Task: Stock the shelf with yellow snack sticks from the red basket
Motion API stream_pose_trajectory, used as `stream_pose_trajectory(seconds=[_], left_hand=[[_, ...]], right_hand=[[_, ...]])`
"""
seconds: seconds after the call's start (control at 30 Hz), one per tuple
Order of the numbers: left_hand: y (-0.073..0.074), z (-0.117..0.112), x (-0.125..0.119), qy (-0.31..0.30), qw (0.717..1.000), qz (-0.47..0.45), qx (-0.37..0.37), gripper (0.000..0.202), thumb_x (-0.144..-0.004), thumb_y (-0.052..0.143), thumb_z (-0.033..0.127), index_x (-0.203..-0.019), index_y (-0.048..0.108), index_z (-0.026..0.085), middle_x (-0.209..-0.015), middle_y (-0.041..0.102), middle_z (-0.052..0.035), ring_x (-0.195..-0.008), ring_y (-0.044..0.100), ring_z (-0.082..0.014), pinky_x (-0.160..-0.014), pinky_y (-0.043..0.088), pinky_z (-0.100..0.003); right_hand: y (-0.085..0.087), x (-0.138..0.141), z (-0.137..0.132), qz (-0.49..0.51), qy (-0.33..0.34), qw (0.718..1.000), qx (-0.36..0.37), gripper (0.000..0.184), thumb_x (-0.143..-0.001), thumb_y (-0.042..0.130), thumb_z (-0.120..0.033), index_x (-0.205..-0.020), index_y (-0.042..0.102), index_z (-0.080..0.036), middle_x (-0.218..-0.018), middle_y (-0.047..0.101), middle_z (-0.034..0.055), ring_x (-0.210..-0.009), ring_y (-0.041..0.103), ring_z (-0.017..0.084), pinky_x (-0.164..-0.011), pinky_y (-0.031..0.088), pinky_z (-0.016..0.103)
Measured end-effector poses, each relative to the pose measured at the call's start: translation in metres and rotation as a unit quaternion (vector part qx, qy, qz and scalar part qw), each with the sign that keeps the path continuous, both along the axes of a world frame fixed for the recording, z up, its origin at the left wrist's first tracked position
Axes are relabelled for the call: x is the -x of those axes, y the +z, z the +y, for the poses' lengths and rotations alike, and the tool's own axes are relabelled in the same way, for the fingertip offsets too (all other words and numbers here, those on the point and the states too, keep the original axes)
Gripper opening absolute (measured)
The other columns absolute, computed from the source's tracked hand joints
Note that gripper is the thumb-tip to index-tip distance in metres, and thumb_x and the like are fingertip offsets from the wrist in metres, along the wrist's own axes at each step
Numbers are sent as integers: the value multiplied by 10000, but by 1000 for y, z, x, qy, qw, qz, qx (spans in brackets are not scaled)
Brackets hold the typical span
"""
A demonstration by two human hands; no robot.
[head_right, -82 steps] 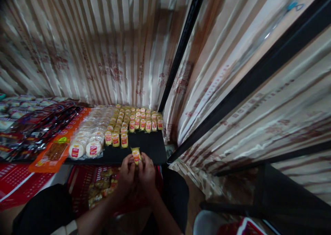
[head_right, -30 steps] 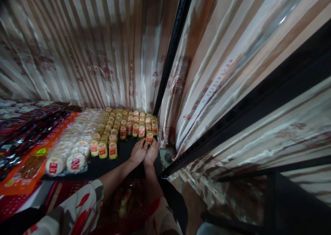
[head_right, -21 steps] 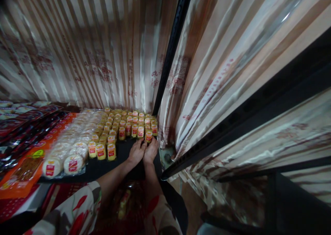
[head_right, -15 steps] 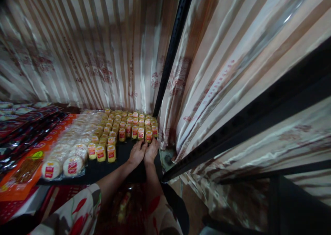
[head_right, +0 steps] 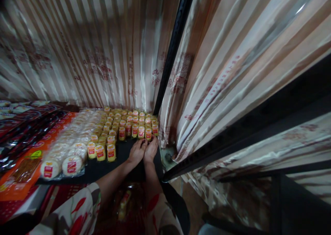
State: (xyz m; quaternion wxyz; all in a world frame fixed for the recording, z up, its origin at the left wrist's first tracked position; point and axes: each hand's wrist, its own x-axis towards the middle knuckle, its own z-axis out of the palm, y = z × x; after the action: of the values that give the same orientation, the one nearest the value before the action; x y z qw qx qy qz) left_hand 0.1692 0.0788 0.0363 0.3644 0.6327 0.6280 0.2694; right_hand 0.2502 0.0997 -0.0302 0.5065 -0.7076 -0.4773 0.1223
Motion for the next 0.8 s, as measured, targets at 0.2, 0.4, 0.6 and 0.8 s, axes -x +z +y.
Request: stream_pose_trajectory(seconds=[0.2,0.4,0.6,0.8], left_hand=[[-2,3,-1,-5,1000,20,5,369,-906,394,267,-1206,579,157,-1256,591,-93,-1172,519,-184,-1045,355,-287],[-6,2,-1,-7,1000,21,-10,343,-897,411,258,-1179,594,190,-1198,619,-76,-1139,537,-173,-1038,362,-292],[-5,-1,0,-3,1000,13,-17,325,-895,411,248,-1138,610,165,-1165,626,-90,-1101,551,-175,-1011,379,-282],[-4,-9,1,6,1000,19,-20,292,-896,408,240,-1075,629,175,-1110,643,-75,-1067,562,-165,-984,396,-270]], right_hand=[[-1,-4,2,-62,-15,998,12,279,-775,444,-267,-1024,516,-162,-1023,570,125,-956,542,233,-847,457,371],[-3,-5,2,-65,-9,998,13,373,-769,438,-257,-1114,528,-148,-1103,536,149,-1007,519,243,-870,447,394],[-1,-4,-2,-16,6,1000,0,469,-758,431,-259,-1204,497,-131,-1167,493,171,-1036,509,242,-791,504,361],[2,0,-13,-5,18,1000,-24,501,-748,418,-223,-1240,470,-141,-1219,460,162,-1101,480,226,-824,505,354]])
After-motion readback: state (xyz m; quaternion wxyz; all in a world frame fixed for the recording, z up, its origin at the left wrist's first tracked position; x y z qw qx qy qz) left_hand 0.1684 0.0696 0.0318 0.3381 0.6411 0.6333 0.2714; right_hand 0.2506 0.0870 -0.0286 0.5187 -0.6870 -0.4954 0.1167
